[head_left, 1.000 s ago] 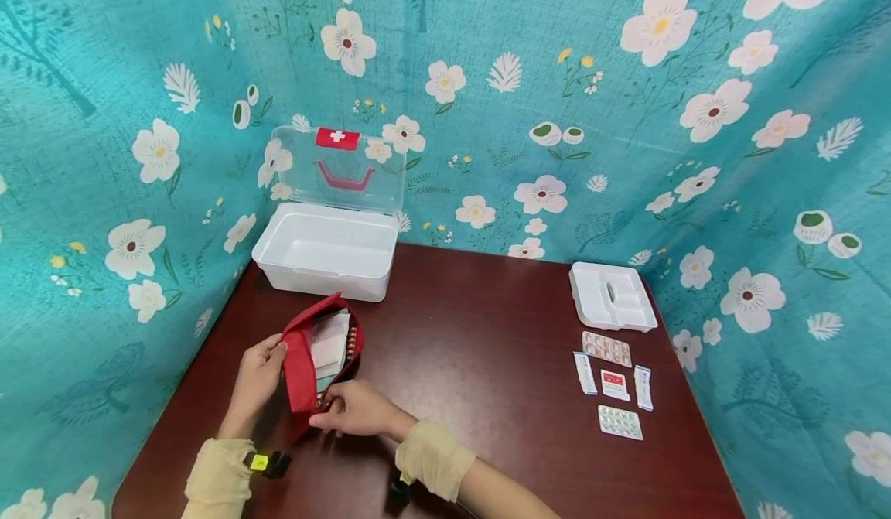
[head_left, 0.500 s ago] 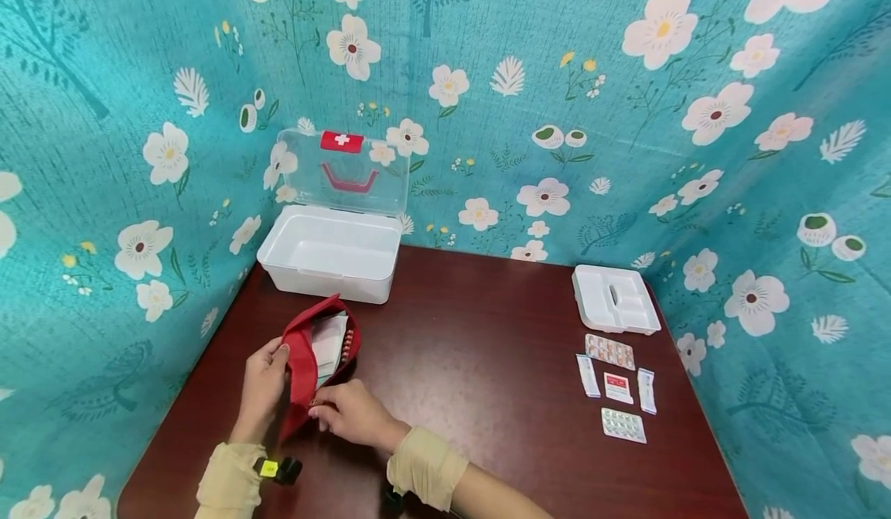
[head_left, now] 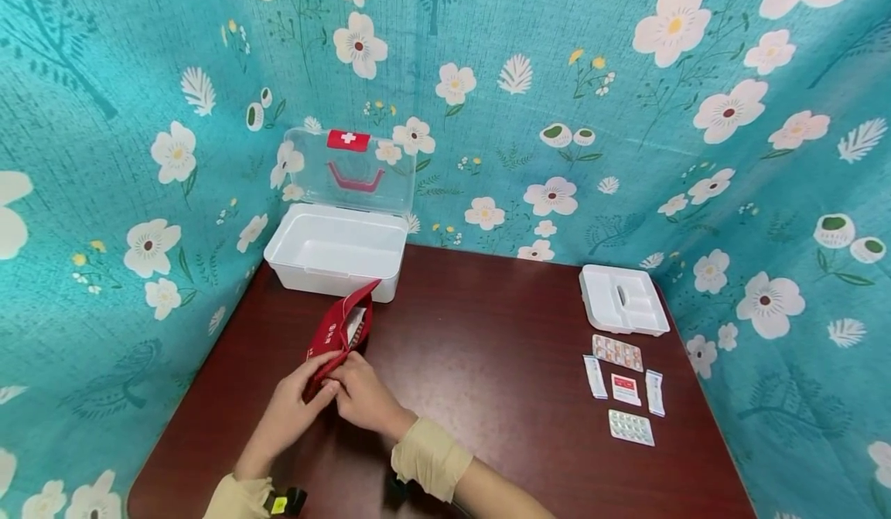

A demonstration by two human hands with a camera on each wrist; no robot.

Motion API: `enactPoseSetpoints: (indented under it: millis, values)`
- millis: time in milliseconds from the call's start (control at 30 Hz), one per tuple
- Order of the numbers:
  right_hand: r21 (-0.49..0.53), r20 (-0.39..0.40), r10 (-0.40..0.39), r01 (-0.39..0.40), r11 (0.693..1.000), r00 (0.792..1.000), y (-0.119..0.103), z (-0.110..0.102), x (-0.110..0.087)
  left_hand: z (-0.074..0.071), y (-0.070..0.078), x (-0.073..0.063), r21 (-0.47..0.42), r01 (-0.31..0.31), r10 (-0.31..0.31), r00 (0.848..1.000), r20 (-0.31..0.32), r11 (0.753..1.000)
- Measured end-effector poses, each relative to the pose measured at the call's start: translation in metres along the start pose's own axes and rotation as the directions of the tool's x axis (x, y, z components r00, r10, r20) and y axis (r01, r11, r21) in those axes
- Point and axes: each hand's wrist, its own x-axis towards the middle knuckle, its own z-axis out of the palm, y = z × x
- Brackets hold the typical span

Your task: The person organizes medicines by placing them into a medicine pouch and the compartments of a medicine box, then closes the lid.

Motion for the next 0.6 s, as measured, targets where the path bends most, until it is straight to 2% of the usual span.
enactPoseSetpoints:
  millis: [100,167,267,400,600]
  values:
    - [-0.034,-0.031,-0.048,0.047,0.998,0.998,0.000,-0.002,0.004,0.003,0.004,-0.001,0.131,-0.051,0.069,0.988,-0.136,0.990]
    - [-0.036,-0.039,-0.061,0.060,0.998,0.997,0.000,-0.004,0.007,0.005,0.005,0.000,0.149,-0.062,0.096,0.968,-0.230,0.987]
    - [-0.016,-0.043,-0.043,0.043,0.999,0.998,-0.001,-0.007,0.009,0.008,0.005,-0.002,0.132,-0.045,0.087,0.939,-0.333,0.990]
    - [-0.073,-0.062,-0.032,0.027,0.997,0.998,-0.004,-0.011,0.012,0.009,0.006,-0.005,0.089,-0.024,0.058,0.913,-0.404,0.996]
    - [-0.151,-0.079,-0.048,0.035,0.988,0.996,-0.007,-0.015,0.014,0.009,0.011,-0.007,0.077,-0.041,0.074,0.867,-0.493,0.996]
